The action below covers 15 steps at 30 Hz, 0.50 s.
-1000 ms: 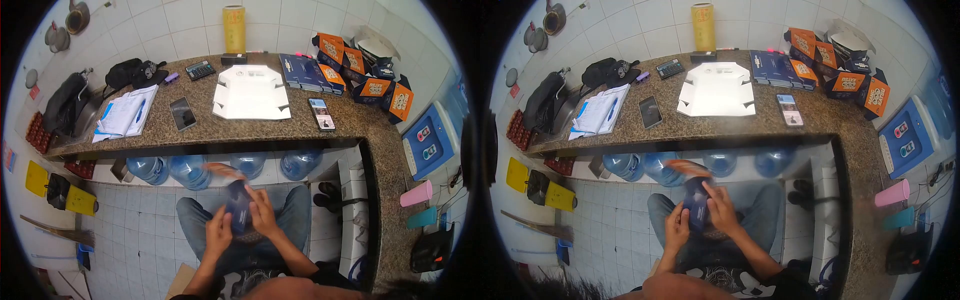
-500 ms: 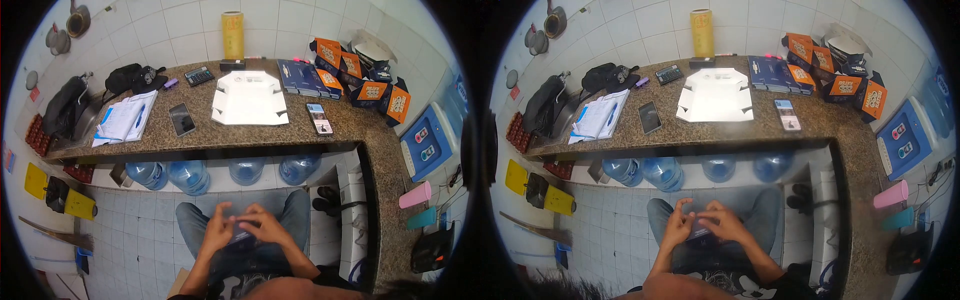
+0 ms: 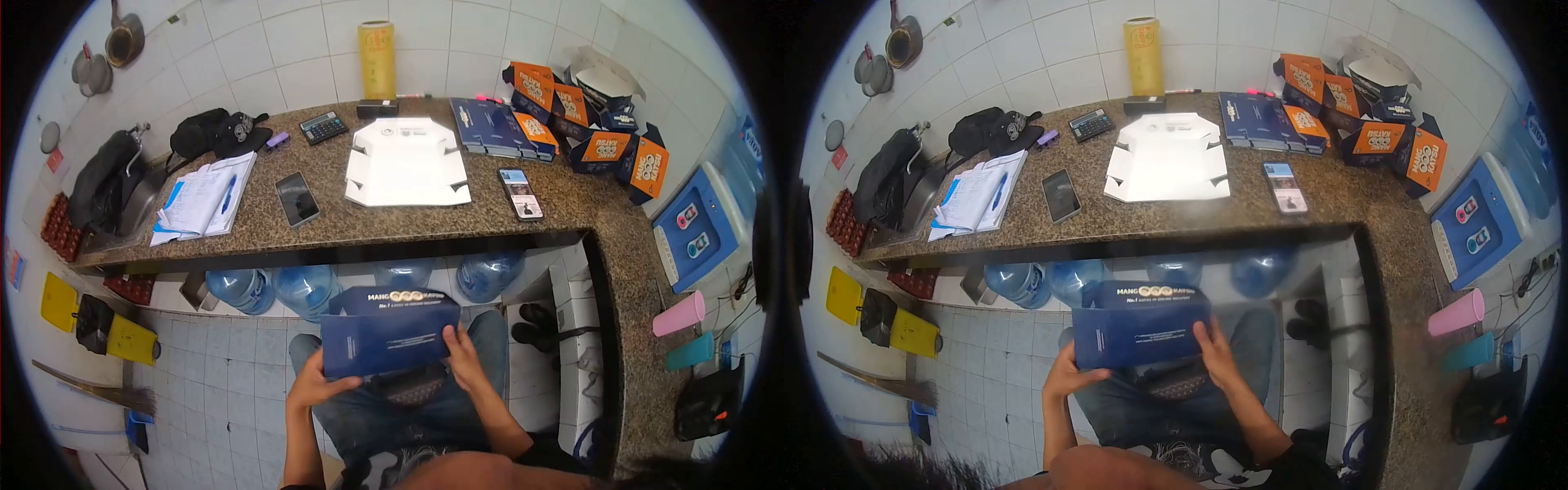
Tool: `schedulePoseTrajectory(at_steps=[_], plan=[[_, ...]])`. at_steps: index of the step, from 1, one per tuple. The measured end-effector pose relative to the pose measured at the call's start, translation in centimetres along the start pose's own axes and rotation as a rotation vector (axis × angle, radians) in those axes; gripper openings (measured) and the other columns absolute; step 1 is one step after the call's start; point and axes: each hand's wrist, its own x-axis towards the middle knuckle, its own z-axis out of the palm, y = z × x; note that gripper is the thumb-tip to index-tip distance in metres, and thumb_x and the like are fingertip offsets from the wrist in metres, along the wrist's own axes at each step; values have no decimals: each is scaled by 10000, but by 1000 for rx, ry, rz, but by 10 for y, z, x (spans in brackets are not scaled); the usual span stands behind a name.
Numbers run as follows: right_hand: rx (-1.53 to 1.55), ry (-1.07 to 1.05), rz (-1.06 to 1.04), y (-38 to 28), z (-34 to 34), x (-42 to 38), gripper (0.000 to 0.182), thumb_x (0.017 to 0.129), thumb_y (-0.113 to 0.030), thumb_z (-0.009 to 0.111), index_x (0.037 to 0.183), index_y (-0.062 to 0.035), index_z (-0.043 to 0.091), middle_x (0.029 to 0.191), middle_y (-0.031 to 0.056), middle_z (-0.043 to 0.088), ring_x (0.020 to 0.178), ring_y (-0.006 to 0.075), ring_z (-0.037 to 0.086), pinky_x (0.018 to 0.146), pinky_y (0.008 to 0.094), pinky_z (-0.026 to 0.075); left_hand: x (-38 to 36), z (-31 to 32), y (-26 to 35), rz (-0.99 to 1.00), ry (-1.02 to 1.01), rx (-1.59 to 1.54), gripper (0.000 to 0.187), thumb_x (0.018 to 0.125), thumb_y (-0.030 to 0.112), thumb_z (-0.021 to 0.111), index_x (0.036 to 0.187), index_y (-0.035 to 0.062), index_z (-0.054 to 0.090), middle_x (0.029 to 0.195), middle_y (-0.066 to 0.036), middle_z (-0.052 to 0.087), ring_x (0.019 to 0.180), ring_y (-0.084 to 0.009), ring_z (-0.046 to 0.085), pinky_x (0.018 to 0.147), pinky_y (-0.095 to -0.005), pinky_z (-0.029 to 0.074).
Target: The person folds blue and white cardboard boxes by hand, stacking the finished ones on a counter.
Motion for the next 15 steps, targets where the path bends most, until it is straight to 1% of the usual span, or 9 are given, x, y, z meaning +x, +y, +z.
schedulePoseTrajectory(at_steps=[1, 2, 3, 5, 9, 11, 13, 14, 15], plan=[[-41, 20, 89, 3, 1, 4, 718, 976, -448, 596, 1467, 18, 357, 1433, 164, 465, 1344, 252, 416, 1106, 364, 352, 2, 2, 3, 30, -39, 518, 342, 903, 247, 733, 1146, 13, 674, 832, -48, 715, 768, -123, 648, 720, -254, 493], [-452, -7, 16, 4, -7, 9, 725, 995, -481, 537, 1484, 12, 332, 1494, 197, 394, 1388, 282, 369, 1145, 400, 288, 0, 5, 3, 33, -36, 515, 342, 903, 247, 733, 1146, 13, 674, 832, -48, 715, 768, -123, 648, 720, -254, 493], [-452, -6, 16, 7, -12, 13, 725, 995, -481, 537, 1484, 12, 332, 1494, 197, 394, 1388, 282, 369, 1145, 400, 288, -1, 6, 3, -41, -18, 603, 267, 891, 237, 743, 1046, 22, 708, 747, -59, 693, 692, -121, 636, 652, -262, 477], [-1140, 63, -432, 14, -19, 17, 669, 1020, -451, 494, 1484, 4, 337, 1529, 185, 350, 1426, 263, 315, 1155, 425, 273, -5, 7, -5, -125, -6, 693, 208, 879, 228, 753, 947, 32, 742, 663, -70, 672, 616, -120, 623, 583, -270, 461], [-896, -203, -569, -16, -2, 17, 599, 998, -385, 558, 1420, 20, 431, 1451, 185, 463, 1385, 272, 389, 1141, 412, 295, -9, 31, -19, -12, -134, 952, 174, 898, 212, 725, 899, 39, 745, 599, -107, 644, 554, -64, 571, 536, -298, 442], [-399, -596, -173, -24, 7, 16, 435, 967, -302, 629, 1281, -3, 589, 1254, 161, 616, 1191, 234, 551, 1036, 361, 404, -11, 47, -21, 33, -216, 1085, 197, 910, 242, 711, 937, 51, 748, 598, -119, 636, 545, -71, 569, 538, -293, 441], [-311, -472, -224, -20, 0, 14, 358, 951, -256, 653, 1210, -9, 628, 1161, 124, 639, 1091, 202, 580, 963, 323, 434, -19, 50, -30, -138, -102, 970, 262, 942, 325, 669, 960, 75, 748, 600, -84, 638, 558, -106, 593, 554, -312, 454], [-224, -343, -259, -18, -3, 15, 281, 936, -210, 677, 1138, -16, 668, 1068, 88, 661, 990, 169, 608, 891, 285, 465, -23, 42, -45, -357, -84, 790, 300, 941, 353, 672, 961, 63, 747, 669, -62, 664, 620, -159, 637, 585, -325, 483], [-225, -347, -254, -16, -4, 16, 281, 936, -210, 677, 1138, -16, 668, 1068, 88, 661, 990, 169, 608, 891, 285, 465, -21, 42, -48, -360, -78, 788, 300, 941, 353, 672, 961, 63, 747, 669, -62, 664, 620, -159, 637, 585, -325, 483]])
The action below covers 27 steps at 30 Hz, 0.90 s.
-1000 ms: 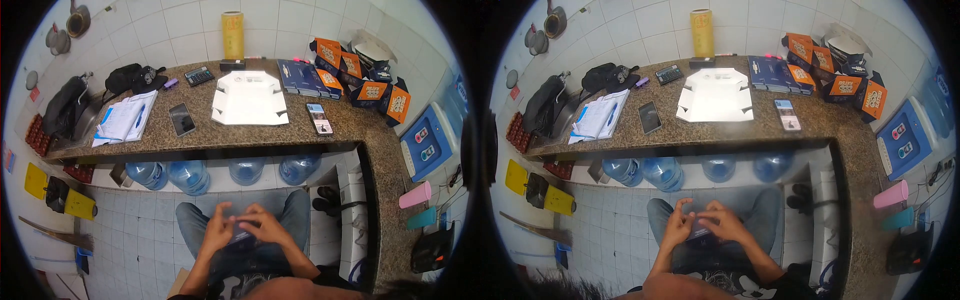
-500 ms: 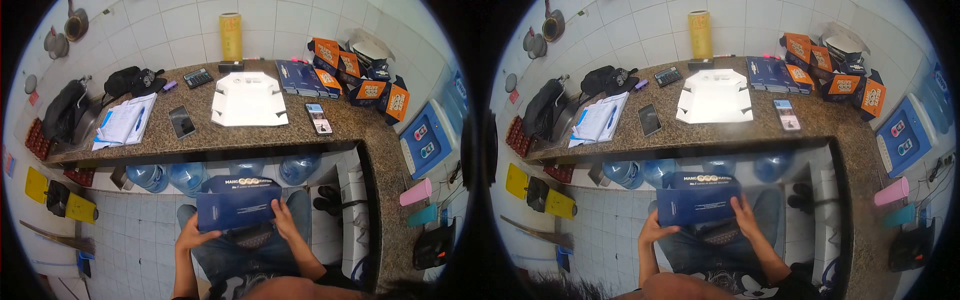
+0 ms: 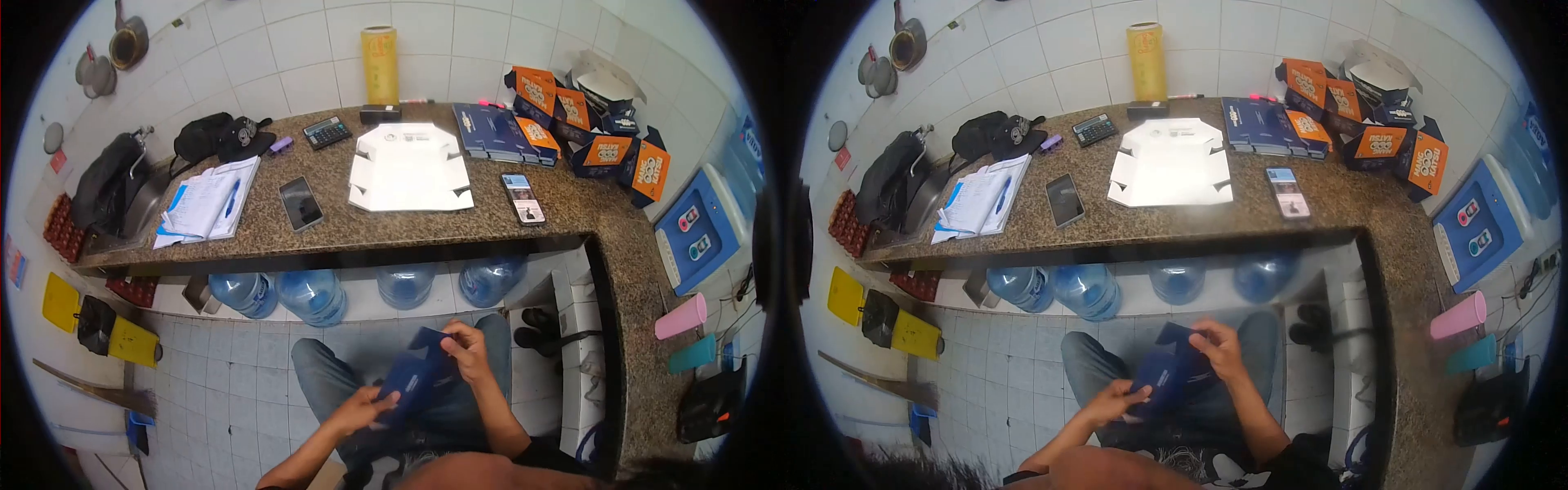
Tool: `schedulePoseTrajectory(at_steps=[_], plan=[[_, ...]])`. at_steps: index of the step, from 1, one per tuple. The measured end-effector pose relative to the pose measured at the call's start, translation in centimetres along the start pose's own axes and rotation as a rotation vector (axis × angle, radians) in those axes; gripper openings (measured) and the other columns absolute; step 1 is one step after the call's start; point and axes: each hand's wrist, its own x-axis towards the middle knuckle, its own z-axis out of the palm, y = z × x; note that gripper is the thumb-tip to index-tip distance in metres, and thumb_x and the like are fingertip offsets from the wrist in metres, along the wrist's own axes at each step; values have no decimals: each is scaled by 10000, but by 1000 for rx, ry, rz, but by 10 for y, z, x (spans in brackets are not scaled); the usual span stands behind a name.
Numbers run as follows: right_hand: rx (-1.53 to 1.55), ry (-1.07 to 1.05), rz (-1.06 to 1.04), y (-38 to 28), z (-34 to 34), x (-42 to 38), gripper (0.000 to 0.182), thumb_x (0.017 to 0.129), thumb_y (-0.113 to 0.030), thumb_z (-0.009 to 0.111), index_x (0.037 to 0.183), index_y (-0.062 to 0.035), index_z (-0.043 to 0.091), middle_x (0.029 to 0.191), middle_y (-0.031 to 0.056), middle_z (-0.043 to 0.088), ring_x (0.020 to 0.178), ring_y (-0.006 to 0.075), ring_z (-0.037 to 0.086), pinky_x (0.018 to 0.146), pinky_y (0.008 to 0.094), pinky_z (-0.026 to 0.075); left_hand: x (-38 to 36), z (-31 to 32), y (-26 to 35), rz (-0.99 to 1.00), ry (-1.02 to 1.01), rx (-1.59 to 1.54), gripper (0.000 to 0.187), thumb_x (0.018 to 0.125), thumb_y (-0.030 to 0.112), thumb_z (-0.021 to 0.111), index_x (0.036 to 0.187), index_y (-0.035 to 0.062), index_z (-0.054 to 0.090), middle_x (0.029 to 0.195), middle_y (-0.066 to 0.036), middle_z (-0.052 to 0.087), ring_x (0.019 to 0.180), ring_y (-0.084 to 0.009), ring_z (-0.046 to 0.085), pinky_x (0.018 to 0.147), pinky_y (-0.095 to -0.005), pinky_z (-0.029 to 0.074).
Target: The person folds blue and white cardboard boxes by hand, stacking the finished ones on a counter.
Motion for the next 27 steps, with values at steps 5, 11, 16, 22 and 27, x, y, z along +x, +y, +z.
schedulePoseTrajectory(at_steps=[5, 11, 16, 22, 27], plan=[[-127, -303, -63, -36, 13, 12, 247, 896, -195, 719, 1087, -41, 694, 991, 46, 640, 884, 139, 588, 751, 278, 471, 31, 32, -53, -476, -600, -851, 410, 918, 320, 698, 1188, 23, 617, 1007, -49, 677, 798, -154, 646, 677, -269, 498], [-644, -805, 123, -66, -12, 13, 291, 849, -218, 760, 1114, -106, 712, 1004, 57, 653, 926, 178, 601, 758, 300, 464, 45, 47, -49, -343, -497, -824, 370, 939, 326, 666, 1192, 59, 639, 972, -6, 680, 771, -89, 631, 692, -217, 483], [-853, -365, -31, -65, 1, -4, 291, 834, -225, 759, 1099, -113, 711, 970, 67, 632, 914, 210, 598, 765, 327, 466, 45, 40, -41, -339, -446, -795, 412, 949, 338, 656, 1246, 54, 631, 959, 7, 682, 759, -80, 615, 700, -216, 479], [-609, -336, -40, -62, 9, 0, 232, 852, -167, 723, 1073, -95, 718, 1072, 86, 586, 1012, 238, 578, 867, 335, 465, 35, 9, -8, 33, -291, -683, 233, 986, 253, 625, 1083, 55, 700, 893, -3, 690, 794, -64, 613, 708, -218, 482], [-459, -228, -299, -43, 49, 0, 234, 853, -130, 709, 1075, -58, 716, 1116, 116, 554, 1059, 267, 562, 930, 372, 451, 29, 8, 2, 102, -265, -681, 149, 962, 175, 659, 1026, 43, 686, 925, -5, 684, 821, -58, 608, 712, -216, 482]])
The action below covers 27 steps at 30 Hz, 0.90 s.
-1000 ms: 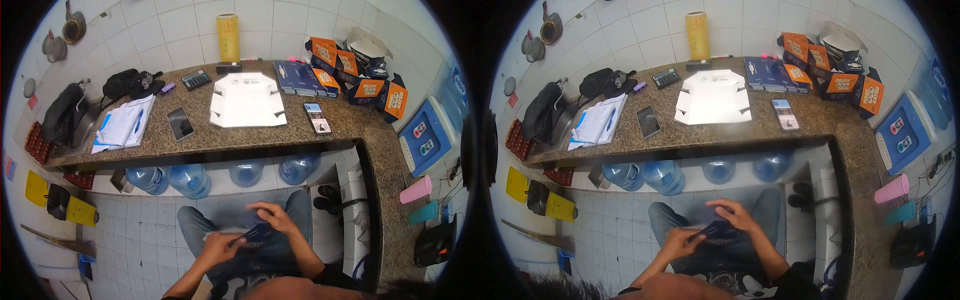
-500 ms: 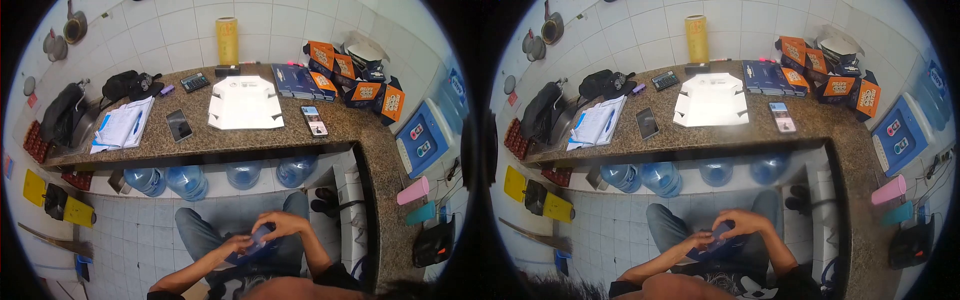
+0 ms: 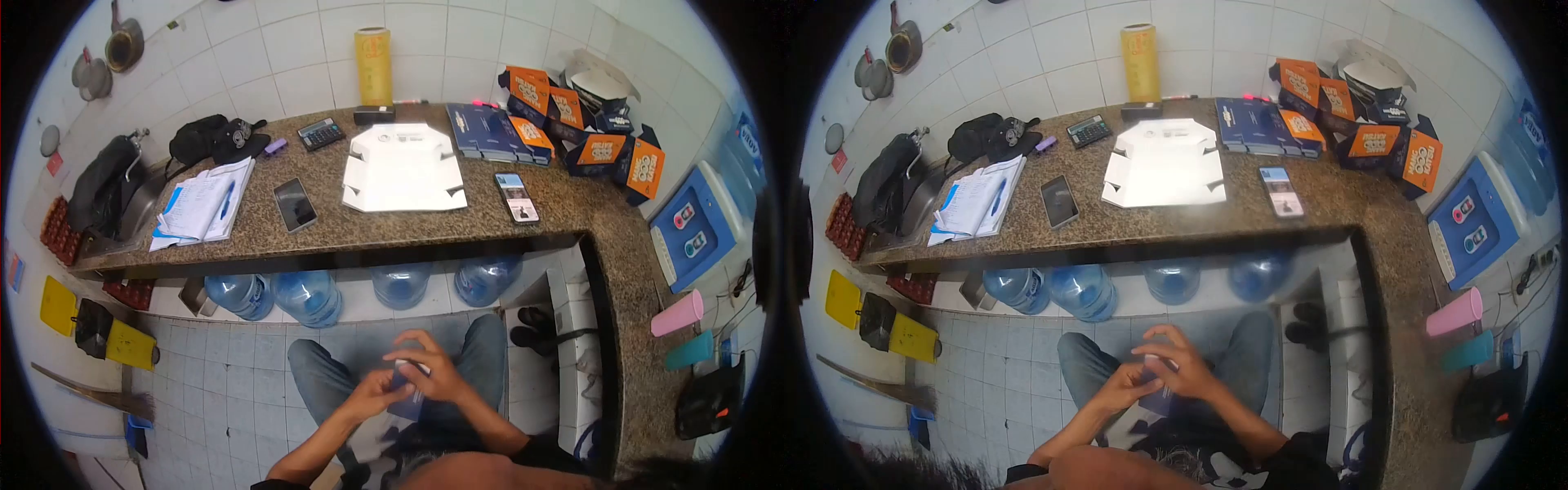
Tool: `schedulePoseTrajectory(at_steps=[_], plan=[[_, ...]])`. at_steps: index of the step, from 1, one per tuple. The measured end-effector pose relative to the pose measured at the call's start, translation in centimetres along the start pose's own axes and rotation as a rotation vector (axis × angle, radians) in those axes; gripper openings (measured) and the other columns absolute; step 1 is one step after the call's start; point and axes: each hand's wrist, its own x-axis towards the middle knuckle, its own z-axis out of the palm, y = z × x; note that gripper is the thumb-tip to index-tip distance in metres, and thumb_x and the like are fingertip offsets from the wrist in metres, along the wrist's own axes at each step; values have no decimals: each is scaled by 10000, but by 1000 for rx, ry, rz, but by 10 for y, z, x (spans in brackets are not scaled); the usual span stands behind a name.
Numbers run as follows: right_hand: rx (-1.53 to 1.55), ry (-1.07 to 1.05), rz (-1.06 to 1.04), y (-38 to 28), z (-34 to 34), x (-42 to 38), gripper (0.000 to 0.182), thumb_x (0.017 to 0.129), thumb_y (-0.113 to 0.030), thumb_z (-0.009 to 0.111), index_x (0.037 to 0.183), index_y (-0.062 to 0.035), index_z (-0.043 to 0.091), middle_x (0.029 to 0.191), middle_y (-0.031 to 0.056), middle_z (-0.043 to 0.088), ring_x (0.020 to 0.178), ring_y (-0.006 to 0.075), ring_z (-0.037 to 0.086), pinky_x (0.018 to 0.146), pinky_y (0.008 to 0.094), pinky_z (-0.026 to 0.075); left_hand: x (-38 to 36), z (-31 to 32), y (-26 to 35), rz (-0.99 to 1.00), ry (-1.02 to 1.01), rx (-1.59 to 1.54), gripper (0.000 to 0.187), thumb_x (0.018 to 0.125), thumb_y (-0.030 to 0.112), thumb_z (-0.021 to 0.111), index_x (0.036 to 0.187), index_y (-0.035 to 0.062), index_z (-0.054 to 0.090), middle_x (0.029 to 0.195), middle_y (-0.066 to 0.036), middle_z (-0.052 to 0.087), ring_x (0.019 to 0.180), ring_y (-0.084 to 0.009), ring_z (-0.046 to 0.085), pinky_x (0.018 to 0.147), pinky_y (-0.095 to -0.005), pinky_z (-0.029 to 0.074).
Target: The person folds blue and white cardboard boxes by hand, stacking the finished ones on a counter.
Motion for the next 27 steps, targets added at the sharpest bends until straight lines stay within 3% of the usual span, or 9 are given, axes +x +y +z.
schedulePoseTrajectory(at_steps=[2, 6, 10, 12, 15, 16, 18, 21, 27], plan=[[-229, 333, -158, 11, 18, -10, 253, 833, -130, 725, 1084, -112, 711, 1104, 106, 560, 1066, 287, 551, 929, 408, 456, 4, 4, 3, 30, 257, -168, 205, 967, 163, 648, 1106, 14, 634, 1026, -34, 680, 909, -108, 636, 787, -266, 515], [-375, 264, -401, 19, 27, -24, 351, 711, -149, 829, 1043, -152, 714, 1067, 71, 555, 1027, 267, 565, 879, 399, 489, 9, 20, 43, 340, 575, -615, 311, 978, 238, 632, 1188, 14, 583, 1084, -71, 672, 955, -168, 653, 831, -316, 531], [-533, 207, -559, 29, 22, -10, 392, 679, -222, 857, 1036, -126, 724, 1099, 59, 590, 999, 257, 596, 838, 382, 534, 15, 35, 26, 441, 660, -637, 290, 991, 206, 613, 1198, 4, 592, 1126, -69, 655, 984, -158, 623, 864, -307, 497], [-547, 229, -544, 27, 18, 4, 404, 678, -215, 853, 1043, -102, 723, 1085, 66, 618, 990, 264, 611, 848, 384, 536, 24, 39, 22, 587, 850, -446, 248, 1008, 243, 593, 1049, 2, 640, 962, -40, 672, 841, -122, 616, 753, -276, 491], [-536, 247, -503, 16, 15, 15, 438, 667, -159, 852, 1065, -32, 720, 1038, 94, 689, 992, 281, 651, 866, 381, 541, 17, 20, -24, 479, 825, 24, 304, 1008, 326, 585, 902, 44, 624, 810, -29, 646, 696, -105, 600, 639, -254, 473], [-412, 267, -397, 14, 17, 15, 436, 671, -139, 852, 1070, -24, 719, 1037, 103, 693, 1002, 283, 655, 873, 381, 541, 16, 16, -18, 494, 835, 208, 379, 1015, 364, 568, 763, 81, 563, 694, 14, 577, 583, -64, 496, 536, -230, 376], [-255, 239, -276, 16, 17, 14, 429, 682, -97, 847, 1081, -13, 717, 1041, 117, 706, 1030, 286, 662, 891, 386, 541, 24, 12, 8, 509, 866, 85, 395, 1020, 375, 556, 748, 88, 546, 688, 26, 559, 583, -51, 465, 527, -227, 343], [-291, 154, -378, 15, 22, 9, 398, 674, -81, 845, 1050, -22, 728, 1021, 107, 714, 1026, 280, 663, 898, 390, 538, 18, 7, 20, 458, 822, -30, 412, 1027, 399, 535, 748, 96, 540, 705, 39, 553, 617, -25, 448, 541, -206, 313], [-409, 450, -281, 24, 28, 7, 324, 589, -130, 890, 870, -65, 742, 1005, 83, 713, 1020, 287, 654, 831, 370, 537, 34, 45, -4, 510, 782, -18, 448, 1052, 405, 470, 775, 67, 569, 711, 55, 526, 637, -29, 417, 552, -231, 320]])
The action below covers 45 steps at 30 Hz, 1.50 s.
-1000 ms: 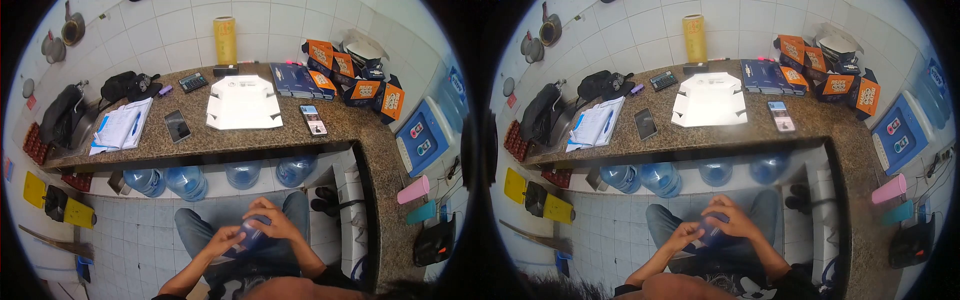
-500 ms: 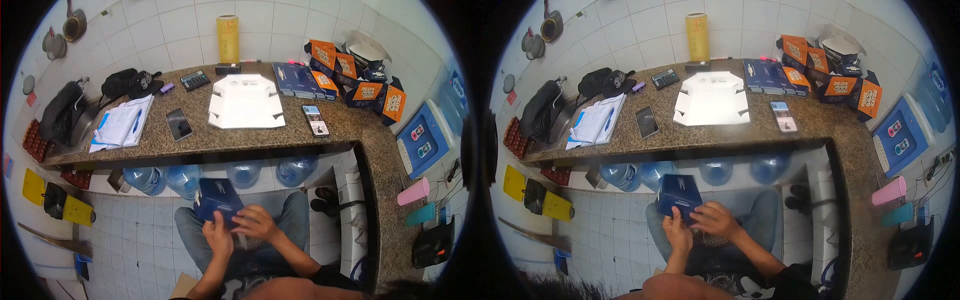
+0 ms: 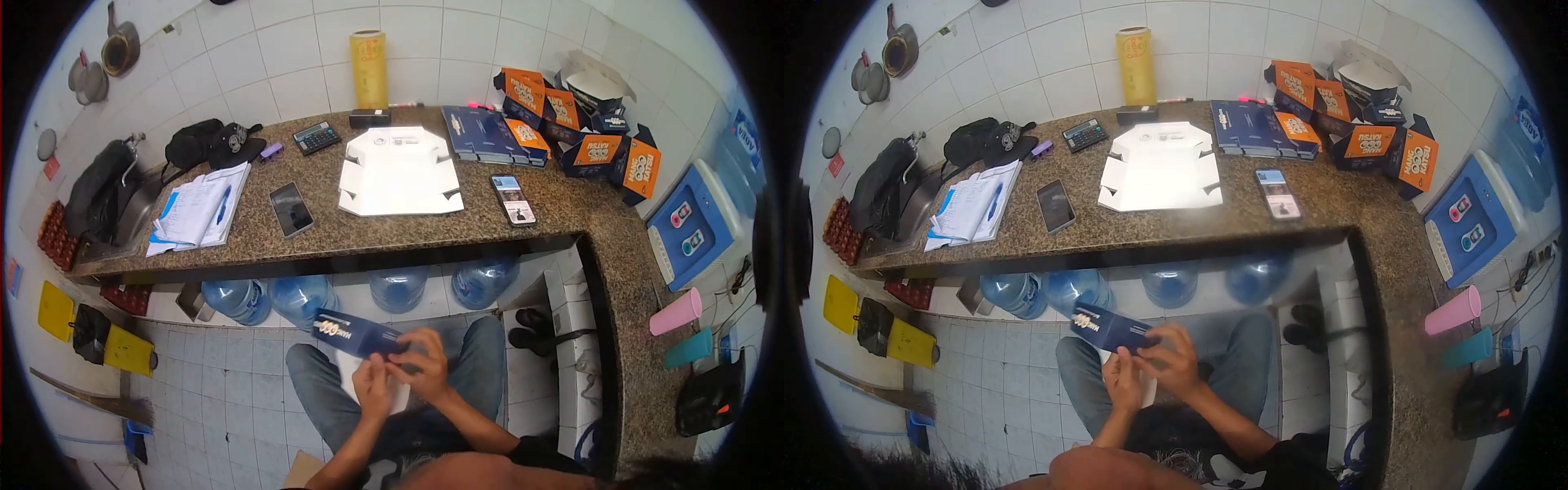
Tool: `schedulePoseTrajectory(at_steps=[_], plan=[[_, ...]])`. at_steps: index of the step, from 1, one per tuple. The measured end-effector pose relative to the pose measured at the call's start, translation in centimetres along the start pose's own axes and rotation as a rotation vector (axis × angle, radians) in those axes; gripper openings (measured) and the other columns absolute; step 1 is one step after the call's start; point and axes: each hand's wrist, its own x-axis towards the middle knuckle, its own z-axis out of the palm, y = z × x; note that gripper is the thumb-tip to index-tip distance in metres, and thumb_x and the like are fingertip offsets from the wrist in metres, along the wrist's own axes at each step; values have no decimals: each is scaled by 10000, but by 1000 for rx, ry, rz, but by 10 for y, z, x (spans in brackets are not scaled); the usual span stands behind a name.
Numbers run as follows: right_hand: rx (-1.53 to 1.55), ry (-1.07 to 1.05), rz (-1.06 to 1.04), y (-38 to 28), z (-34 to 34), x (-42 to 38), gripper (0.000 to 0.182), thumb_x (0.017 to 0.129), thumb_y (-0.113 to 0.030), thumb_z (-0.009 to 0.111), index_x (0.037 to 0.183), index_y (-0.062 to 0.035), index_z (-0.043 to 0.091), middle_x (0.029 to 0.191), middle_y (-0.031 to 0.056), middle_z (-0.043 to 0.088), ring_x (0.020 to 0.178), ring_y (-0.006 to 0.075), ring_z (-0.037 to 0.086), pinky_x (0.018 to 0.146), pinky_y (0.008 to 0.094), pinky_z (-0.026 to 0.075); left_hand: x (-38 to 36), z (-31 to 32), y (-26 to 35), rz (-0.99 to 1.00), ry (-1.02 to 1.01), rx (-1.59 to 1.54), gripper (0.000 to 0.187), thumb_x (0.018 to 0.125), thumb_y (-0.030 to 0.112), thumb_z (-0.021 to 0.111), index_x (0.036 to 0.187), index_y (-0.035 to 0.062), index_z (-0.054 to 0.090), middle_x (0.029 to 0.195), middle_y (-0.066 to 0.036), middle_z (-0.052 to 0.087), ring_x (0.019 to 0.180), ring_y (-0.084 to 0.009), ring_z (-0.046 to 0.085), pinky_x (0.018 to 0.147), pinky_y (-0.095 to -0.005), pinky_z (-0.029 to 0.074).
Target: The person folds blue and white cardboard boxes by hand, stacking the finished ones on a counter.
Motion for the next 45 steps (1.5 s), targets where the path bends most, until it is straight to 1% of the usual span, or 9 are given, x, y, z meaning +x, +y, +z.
schedulePoseTrajectory(at_steps=[5, 11, 14, 19, 25, 30, 35, 43, 45], plan=[[25, -123, 17, -1, -31, 35, 340, 632, -144, 842, 914, -70, 667, 1215, 188, 651, 1078, 334, 637, 918, 403, 503, 4, -26, 14, 98, -253, 87, 500, 984, 428, 584, 1141, -46, 618, 971, -69, 651, 878, -123, 588, 781, -256, 461], [-216, 725, -570, 53, -156, 147, 380, 602, -68, 841, 880, -38, 583, 1227, 267, 613, 1191, 356, 585, 996, 418, 464, 16, -41, 62, 360, -8, -239, 585, 1004, 253, 535, 1413, -133, 374, 1106, -252, 662, 946, -285, 685, 882, -379, 531], [-574, 1170, -505, 51, -241, 259, 302, 825, -221, 786, 937, 5, 620, 1313, 213, 540, 1207, 355, 533, 996, 435, 443, 21, -34, 68, 325, -148, -139, 560, 999, 239, 542, 1409, -114, 396, 1083, -238, 671, 902, -259, 689, 850, -361, 539], [-747, 760, -26, 152, -329, 298, 241, 967, -205, 593, 1086, -19, 692, 1190, 234, 656, 1136, 360, 617, 948, 411, 461, 29, -17, 53, 233, -302, -32, 470, 980, 143, 558, 1379, -85, 458, 1030, -189, 698, 862, -210, 689, 804, -336, 546], [-316, 291, 284, 167, -160, 76, 168, 923, 10, 539, 959, -5, 702, 1058, 126, 712, 1044, 253, 656, 926, 346, 493, 107, 35, 56, 543, -390, 367, 372, 931, 107, 632, 1286, 7, 589, 1004, -121, 731, 886, -164, 697, 842, -320, 536], [256, -184, 826, 145, -21, -113, 264, 989, -225, 612, 1175, -54, 689, 1142, 89, 705, 1084, 162, 628, 949, 340, 496, 260, 86, 54, 912, -534, 830, 510, 842, 277, 729, 1287, 68, 592, 1320, -180, 594, 1260, -364, 531, 1067, -429, 417], [343, -806, 625, 144, -16, -149, 316, 983, -232, 619, 1249, -63, 641, 1129, 108, 706, 1032, 190, 664, 923, 326, 510, 360, 98, 22, 605, -869, 1278, 637, 781, 451, 782, 1310, 132, 624, 1379, -148, 571, 1274, -343, 533, 1089, -402, 408], [269, -731, 796, 164, -11, -158, 295, 967, -210, 635, 1219, -57, 635, 1057, 88, 709, 1006, 174, 662, 912, 315, 507, 392, 113, 61, 622, -1066, 1059, 265, 837, 262, 741, 1043, 96, 758, 994, -158, 731, 921, -319, 694, 856, -394, 528], [297, -761, 825, 161, -14, -156, 301, 964, -212, 640, 1221, -55, 630, 1031, 79, 711, 990, 168, 661, 904, 313, 508, 393, 117, 67, 926, -564, 1085, 160, 821, 126, 692, 958, 72, 752, 893, -166, 720, 806, -331, 700, 758, -399, 541]])
